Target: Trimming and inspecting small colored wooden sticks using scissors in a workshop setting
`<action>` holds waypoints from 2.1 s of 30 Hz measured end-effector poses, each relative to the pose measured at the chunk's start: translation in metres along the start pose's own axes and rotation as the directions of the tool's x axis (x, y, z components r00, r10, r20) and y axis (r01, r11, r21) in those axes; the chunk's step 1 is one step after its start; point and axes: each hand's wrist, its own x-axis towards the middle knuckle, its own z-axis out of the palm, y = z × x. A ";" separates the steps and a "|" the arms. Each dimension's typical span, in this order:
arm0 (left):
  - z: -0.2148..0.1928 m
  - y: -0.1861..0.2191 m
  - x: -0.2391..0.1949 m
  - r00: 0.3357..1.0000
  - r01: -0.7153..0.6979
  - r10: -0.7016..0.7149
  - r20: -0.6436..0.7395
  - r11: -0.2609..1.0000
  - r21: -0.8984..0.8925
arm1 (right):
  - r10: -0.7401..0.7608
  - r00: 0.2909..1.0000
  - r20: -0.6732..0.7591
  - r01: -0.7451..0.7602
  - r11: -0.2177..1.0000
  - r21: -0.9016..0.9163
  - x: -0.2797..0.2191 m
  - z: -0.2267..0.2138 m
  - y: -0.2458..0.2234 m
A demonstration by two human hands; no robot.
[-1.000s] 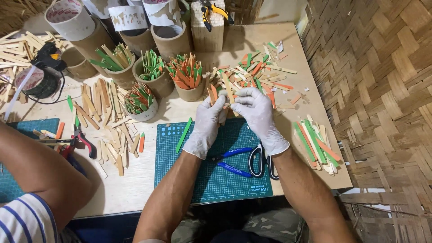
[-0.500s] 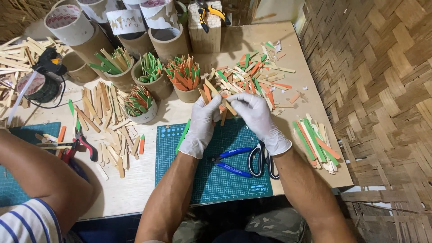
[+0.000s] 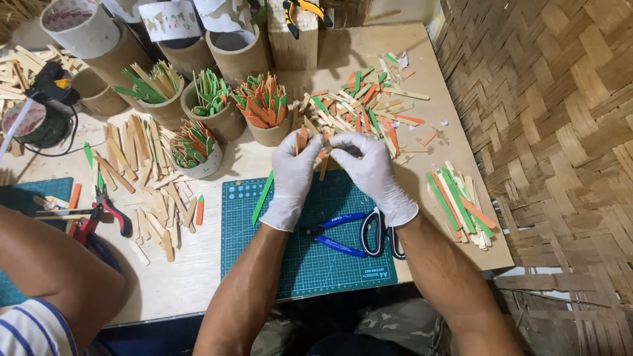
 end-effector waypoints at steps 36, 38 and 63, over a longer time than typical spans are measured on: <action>0.031 0.004 -0.032 0.964 -0.165 0.237 -0.117 0.887 0.432 | -0.018 0.999 -0.028 0.014 0.992 -0.127 -0.013 0.003 -0.020; 0.026 -0.006 -0.030 0.965 -0.152 0.226 -0.131 0.893 0.424 | -0.033 0.999 -0.024 0.028 0.985 -0.171 -0.011 0.004 -0.020; 0.021 0.027 -0.026 0.995 -0.048 0.061 -0.078 0.986 0.160 | -0.099 0.983 -0.157 0.063 0.973 -0.221 -0.010 0.010 -0.012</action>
